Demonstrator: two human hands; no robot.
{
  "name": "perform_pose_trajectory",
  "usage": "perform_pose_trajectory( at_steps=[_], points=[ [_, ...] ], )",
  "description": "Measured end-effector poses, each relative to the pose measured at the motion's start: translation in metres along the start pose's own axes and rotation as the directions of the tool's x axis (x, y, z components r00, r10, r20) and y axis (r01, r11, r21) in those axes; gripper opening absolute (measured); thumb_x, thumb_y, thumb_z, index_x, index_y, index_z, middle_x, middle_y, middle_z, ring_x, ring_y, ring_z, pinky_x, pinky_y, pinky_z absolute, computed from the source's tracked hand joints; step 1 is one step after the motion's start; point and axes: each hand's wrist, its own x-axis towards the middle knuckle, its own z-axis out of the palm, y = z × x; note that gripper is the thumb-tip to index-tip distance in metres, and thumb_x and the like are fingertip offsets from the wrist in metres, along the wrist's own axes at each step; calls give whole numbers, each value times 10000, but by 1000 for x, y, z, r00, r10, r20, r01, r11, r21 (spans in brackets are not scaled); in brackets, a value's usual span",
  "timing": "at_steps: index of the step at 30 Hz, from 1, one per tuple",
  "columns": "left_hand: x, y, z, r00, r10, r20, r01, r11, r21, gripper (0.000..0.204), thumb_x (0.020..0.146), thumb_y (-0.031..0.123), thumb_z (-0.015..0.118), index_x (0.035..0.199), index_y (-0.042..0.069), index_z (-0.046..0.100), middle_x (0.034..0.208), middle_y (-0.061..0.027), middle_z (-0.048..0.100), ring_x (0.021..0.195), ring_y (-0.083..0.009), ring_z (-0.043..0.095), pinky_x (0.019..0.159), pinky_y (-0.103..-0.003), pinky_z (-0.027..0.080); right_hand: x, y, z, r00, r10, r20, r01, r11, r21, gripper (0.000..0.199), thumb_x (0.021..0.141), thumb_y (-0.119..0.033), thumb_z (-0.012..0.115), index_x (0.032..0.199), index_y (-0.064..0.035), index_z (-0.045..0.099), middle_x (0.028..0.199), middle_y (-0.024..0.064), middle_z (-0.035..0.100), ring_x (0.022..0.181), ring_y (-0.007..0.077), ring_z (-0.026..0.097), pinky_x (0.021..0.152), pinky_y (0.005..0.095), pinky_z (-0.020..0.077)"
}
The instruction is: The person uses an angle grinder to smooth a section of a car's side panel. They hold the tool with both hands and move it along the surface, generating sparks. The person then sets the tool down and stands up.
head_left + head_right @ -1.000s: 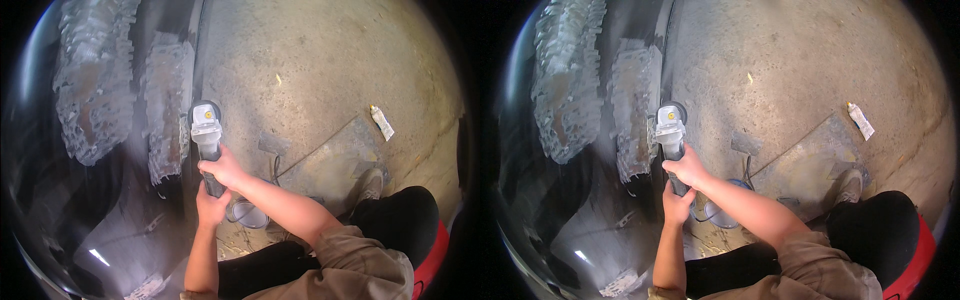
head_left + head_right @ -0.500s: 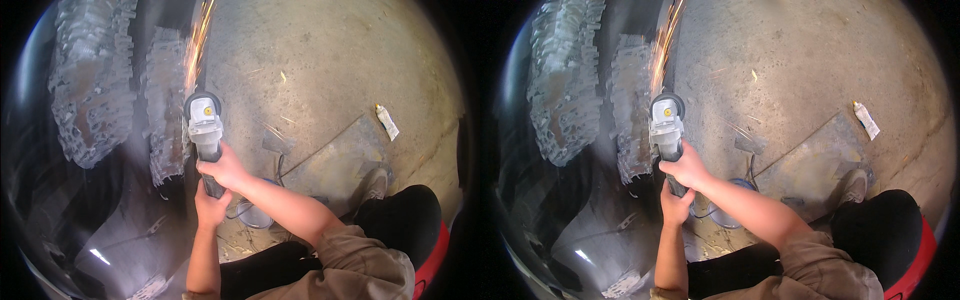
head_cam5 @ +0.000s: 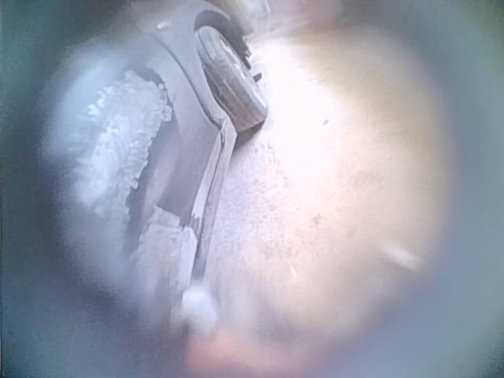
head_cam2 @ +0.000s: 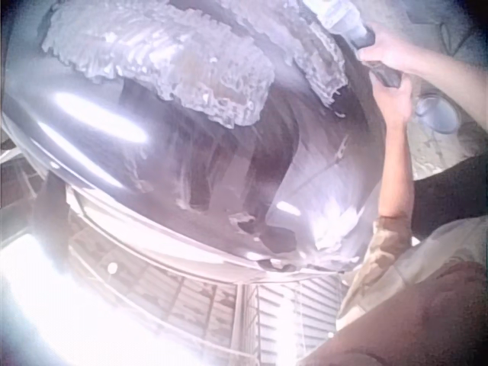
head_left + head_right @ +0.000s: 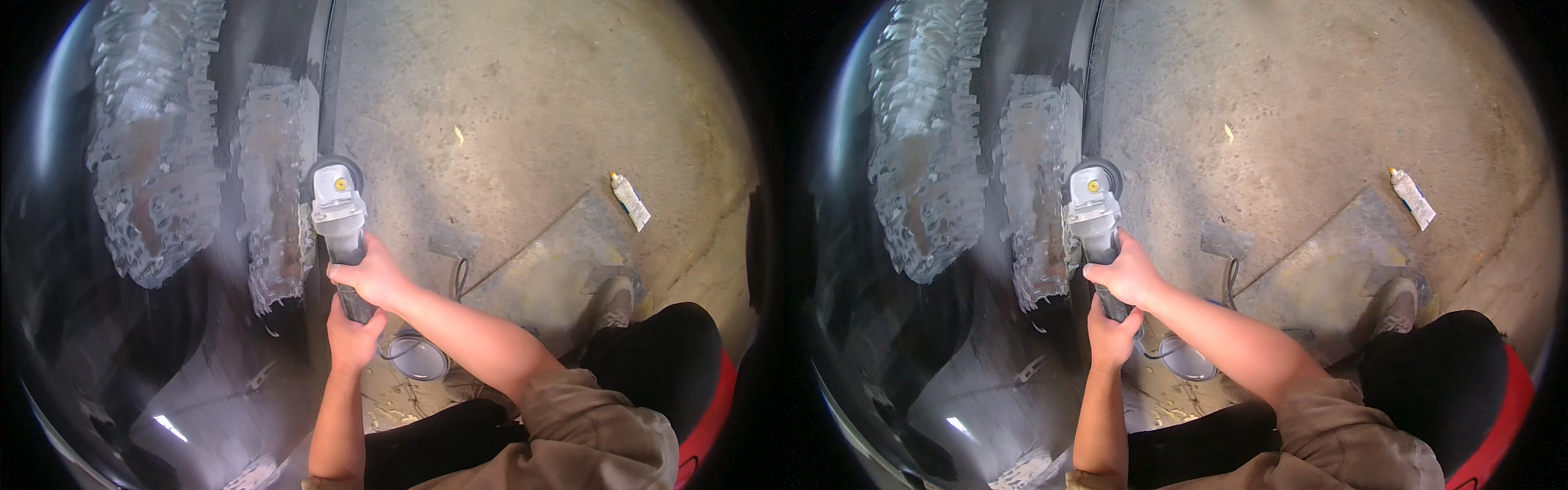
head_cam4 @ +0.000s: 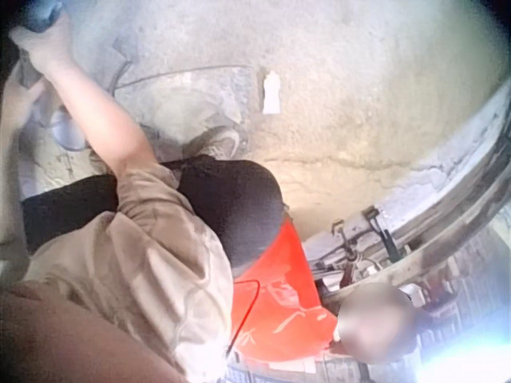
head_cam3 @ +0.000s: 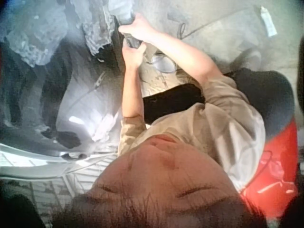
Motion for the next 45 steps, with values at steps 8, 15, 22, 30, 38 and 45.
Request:
perform_pose_trajectory(
  at_steps=[8,15,22,30,38,45],
  points=[
    [8,1,2,1000,3,13,-3,1000,22,470,760,205,822,1136,5,623,968,-91,719,881,-188,670,813,-353,534,11,2,-3,999,41,3,-41,996,75,452,804,-71,760,1206,16,571,945,86,674,820,173,667,756,350,551],
    [20,16,0,996,-58,73,58,998,10,472,804,126,804,1210,-27,616,1092,-78,721,973,-156,661,873,-319,520,18,-11,-3,998,57,-12,-55,991,124,454,805,-62,757,1212,16,570,930,89,681,821,180,674,759,346,554],
    [27,29,-1,991,-97,90,91,994,62,499,797,123,799,1233,-27,610,1110,-83,720,998,-174,663,885,-332,519,32,-9,-6,994,113,12,-113,977,181,549,754,-111,790,1243,44,594,1058,138,720,928,229,703,849,369,556],
    [35,22,-1,998,-17,61,16,1000,14,488,769,202,820,1165,-1,619,997,-97,724,900,-189,669,836,-347,530,35,-14,-7,998,64,13,-66,987,147,523,773,-115,780,1238,35,593,1020,121,713,882,208,695,811,365,560],
    [45,32,-3,994,-27,103,25,1000,19,523,785,138,814,1240,-25,617,1110,-82,716,984,-169,654,905,-329,514,44,-19,-6,999,47,-12,-45,986,160,477,771,-97,771,1206,27,620,1033,100,716,915,200,692,840,348,550],
    [49,44,3,995,91,-32,-89,995,42,500,767,191,823,1182,-5,624,1004,-85,727,905,-177,672,833,-343,533,47,-41,-2,996,-74,49,68,992,108,433,774,-91,766,1174,5,630,998,76,714,876,183,685,819,353,550]
  ],
)
